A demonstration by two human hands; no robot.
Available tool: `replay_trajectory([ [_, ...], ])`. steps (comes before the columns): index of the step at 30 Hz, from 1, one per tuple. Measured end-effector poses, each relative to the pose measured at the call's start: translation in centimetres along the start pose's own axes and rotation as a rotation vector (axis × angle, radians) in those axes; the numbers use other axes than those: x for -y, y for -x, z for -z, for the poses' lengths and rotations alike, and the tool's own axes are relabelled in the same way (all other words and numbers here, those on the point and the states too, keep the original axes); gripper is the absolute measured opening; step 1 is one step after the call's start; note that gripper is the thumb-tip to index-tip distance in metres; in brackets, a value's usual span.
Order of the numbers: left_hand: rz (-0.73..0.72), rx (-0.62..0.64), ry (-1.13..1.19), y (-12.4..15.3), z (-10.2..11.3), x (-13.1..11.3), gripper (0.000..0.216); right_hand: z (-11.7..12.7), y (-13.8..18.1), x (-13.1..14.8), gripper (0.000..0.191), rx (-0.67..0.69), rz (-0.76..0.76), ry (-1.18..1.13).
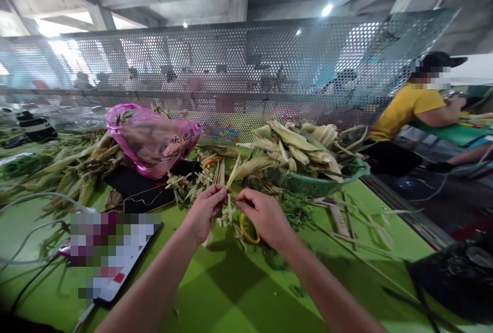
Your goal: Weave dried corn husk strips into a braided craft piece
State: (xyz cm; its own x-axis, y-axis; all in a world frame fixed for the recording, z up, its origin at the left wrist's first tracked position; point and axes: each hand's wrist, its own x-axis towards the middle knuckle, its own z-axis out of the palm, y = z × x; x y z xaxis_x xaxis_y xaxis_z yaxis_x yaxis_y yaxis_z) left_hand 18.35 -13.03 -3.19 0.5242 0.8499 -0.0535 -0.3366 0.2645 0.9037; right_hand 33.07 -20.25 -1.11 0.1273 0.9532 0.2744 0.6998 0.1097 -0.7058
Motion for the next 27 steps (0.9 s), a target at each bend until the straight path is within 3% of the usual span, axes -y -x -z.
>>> replay_trajectory([
  [3,0.084,0.036,0.153,0.3,-0.1,-0.5,0.029,1.1,-0.1,0.2,0.03,0.117,-0.237,-0.241],
  [5,0.152,0.035,0.232,0.4,-0.2,-0.6,0.031,1.5,0.0,0.8,0.036,0.12,-0.329,-0.424],
  [9,0.226,0.061,0.287,0.6,-0.5,-0.3,0.031,0.5,0.3,1.4,0.027,0.012,-0.236,-0.598],
  [11,0.237,0.061,0.288,0.6,-0.6,-0.2,0.029,-0.4,0.2,1.0,0.023,-0.05,-0.145,-0.543],
  [15,0.246,0.035,0.288,0.6,-0.6,-0.2,0.022,-1.2,0.2,0.2,0.017,-0.149,0.077,-0.154],
  [20,0.261,0.036,0.288,0.2,-0.4,0.2,0.017,-0.8,0.4,0.3,0.029,-0.15,0.352,0.145],
  [27,0.295,0.035,0.265,0.3,-0.7,1.0,0.016,-0.9,0.5,0.1,0.019,-0.178,0.414,0.282],
])
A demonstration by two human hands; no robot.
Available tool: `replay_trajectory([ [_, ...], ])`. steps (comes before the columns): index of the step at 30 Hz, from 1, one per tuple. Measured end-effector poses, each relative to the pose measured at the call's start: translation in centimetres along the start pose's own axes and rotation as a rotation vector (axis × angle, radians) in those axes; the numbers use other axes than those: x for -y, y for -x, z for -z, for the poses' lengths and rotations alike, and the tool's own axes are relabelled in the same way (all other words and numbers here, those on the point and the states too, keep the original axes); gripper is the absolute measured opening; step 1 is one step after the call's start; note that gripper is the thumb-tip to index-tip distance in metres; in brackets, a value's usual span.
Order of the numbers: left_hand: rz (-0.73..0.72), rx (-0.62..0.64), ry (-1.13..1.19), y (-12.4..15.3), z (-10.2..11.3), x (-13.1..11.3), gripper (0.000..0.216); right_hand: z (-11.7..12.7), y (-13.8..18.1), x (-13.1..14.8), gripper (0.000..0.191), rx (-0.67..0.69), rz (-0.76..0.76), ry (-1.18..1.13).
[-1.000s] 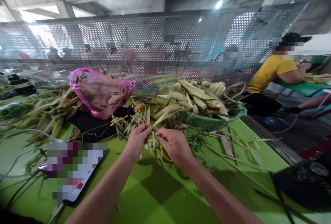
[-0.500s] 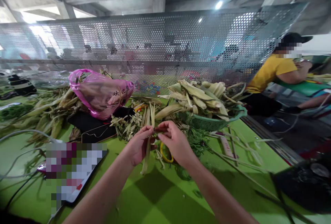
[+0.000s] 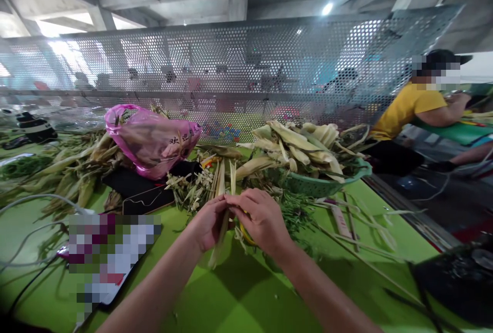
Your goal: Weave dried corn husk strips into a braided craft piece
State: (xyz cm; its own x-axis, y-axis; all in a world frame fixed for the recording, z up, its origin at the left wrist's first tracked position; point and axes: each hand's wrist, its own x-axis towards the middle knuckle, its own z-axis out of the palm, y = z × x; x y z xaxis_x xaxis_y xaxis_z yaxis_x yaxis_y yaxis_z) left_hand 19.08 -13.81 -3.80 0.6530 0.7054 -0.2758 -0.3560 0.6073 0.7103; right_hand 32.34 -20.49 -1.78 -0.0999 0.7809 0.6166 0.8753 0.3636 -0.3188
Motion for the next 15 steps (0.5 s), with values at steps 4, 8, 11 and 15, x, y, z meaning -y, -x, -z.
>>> replay_trajectory([
  [4,0.021,-0.011,-0.034,0.0,-0.2,0.1,0.016,-0.2,0.2,0.1,0.016,-0.023,-0.032,-0.041],
  [8,-0.03,-0.032,-0.072,0.0,-0.5,0.5,0.024,-0.4,0.1,0.1,0.012,-0.052,-0.249,-0.264],
  [11,-0.237,-0.01,-0.152,0.0,-0.7,0.9,0.029,-0.3,-0.2,-0.1,0.013,-0.085,-0.44,-0.465],
  [15,-0.366,0.044,-0.374,-0.4,-0.4,1.3,0.02,0.0,-0.6,-0.3,0.018,-0.088,-0.555,-0.613],
])
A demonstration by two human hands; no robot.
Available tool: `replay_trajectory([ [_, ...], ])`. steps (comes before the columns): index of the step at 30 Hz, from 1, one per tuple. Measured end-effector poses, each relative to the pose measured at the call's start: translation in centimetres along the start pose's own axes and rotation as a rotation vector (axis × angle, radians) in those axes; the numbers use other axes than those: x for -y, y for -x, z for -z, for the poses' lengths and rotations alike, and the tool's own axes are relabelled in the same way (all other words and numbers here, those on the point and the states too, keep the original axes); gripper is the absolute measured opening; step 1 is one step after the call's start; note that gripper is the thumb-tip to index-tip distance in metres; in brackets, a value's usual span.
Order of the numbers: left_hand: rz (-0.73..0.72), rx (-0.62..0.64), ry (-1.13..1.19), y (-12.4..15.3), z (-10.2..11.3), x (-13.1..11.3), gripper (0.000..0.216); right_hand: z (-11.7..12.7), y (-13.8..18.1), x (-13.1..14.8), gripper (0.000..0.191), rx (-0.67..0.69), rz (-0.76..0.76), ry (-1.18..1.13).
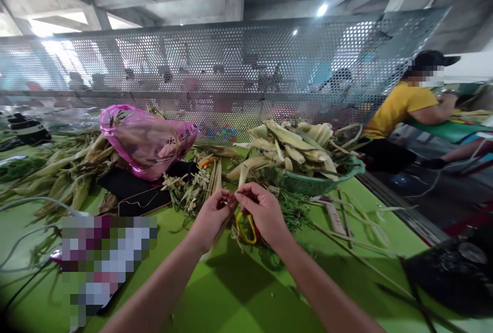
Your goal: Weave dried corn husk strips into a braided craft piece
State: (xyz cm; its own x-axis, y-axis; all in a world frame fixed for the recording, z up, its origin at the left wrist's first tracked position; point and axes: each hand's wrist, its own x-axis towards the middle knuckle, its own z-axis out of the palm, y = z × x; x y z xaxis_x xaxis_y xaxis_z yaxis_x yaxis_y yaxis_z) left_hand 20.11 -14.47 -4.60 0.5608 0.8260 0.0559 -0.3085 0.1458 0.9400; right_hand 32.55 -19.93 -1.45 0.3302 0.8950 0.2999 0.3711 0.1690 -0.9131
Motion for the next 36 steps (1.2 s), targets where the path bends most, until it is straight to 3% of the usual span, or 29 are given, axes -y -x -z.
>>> replay_trajectory([
  [3,-0.041,0.021,-0.192,-0.4,0.3,0.4,0.016,0.1,-0.1,0.0,0.019,0.021,-0.025,-0.027],
  [6,-0.138,-0.05,-0.318,-0.6,0.5,0.3,0.011,0.2,-0.2,-0.5,0.02,0.076,-0.036,-0.032],
  [11,-0.177,-0.108,-0.253,-0.2,0.6,-0.5,0.013,0.1,-0.5,-1.1,0.028,0.158,-0.123,-0.162],
  [16,-0.125,0.011,-0.122,-0.4,1.1,-0.9,0.02,-0.1,-0.3,-0.8,0.026,0.181,-0.203,-0.271],
  [28,-0.197,-0.04,-0.42,-1.1,2.0,-1.5,0.01,1.4,-0.9,-1.2,0.027,0.284,-0.071,0.063],
  [36,-0.219,-0.13,-0.486,-1.0,1.6,-0.9,0.007,0.2,-0.7,-2.3,0.024,0.198,-0.008,0.287],
])
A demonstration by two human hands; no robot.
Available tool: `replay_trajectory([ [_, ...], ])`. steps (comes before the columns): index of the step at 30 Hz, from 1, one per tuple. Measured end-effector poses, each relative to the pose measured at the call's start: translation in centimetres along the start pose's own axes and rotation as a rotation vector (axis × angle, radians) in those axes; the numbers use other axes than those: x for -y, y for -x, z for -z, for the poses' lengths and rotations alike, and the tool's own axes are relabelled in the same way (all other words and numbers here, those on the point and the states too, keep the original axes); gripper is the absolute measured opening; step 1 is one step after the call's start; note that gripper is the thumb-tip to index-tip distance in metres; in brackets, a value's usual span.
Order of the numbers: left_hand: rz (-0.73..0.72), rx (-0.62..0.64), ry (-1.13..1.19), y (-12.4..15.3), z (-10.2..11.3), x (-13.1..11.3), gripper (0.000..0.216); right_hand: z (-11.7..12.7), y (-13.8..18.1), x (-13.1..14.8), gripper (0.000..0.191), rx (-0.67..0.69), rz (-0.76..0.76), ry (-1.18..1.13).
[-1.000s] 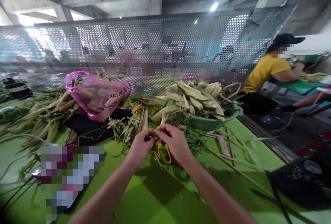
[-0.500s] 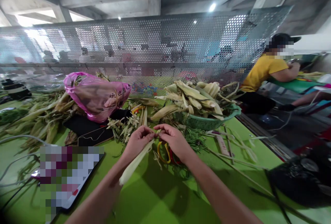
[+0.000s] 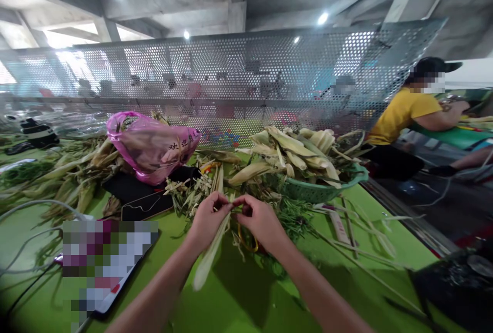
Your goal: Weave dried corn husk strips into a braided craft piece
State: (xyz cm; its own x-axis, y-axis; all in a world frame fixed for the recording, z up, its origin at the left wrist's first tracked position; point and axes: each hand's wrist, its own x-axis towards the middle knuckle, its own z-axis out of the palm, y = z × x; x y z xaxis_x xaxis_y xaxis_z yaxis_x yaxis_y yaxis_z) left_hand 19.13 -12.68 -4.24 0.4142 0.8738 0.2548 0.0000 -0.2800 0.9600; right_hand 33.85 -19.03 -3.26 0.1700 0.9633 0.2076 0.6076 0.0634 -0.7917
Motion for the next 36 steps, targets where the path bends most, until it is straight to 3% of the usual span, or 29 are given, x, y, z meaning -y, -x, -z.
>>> replay_trajectory([
  [7,0.01,0.091,0.134,-0.1,0.0,0.5,0.006,-0.3,-0.4,-1.1,0.019,0.024,0.028,0.051],
  [12,-0.026,0.082,-0.061,-0.3,0.3,1.2,0.004,1.0,-0.1,0.1,0.013,0.023,0.079,0.262],
  [17,0.059,0.101,-0.113,-0.5,0.5,1.7,0.006,2.0,0.1,0.7,0.014,-0.043,0.177,0.429],
  [24,0.074,0.146,0.045,-0.4,0.4,1.7,0.023,2.0,0.2,0.6,0.012,-0.106,0.237,0.41],
  [28,0.119,0.192,-0.015,-0.5,0.4,1.9,0.02,1.8,0.4,1.1,0.013,-0.142,0.335,0.424],
  [36,0.102,0.264,0.124,-0.4,0.2,2.4,0.019,1.2,0.7,1.6,0.013,-0.174,0.384,0.387],
])
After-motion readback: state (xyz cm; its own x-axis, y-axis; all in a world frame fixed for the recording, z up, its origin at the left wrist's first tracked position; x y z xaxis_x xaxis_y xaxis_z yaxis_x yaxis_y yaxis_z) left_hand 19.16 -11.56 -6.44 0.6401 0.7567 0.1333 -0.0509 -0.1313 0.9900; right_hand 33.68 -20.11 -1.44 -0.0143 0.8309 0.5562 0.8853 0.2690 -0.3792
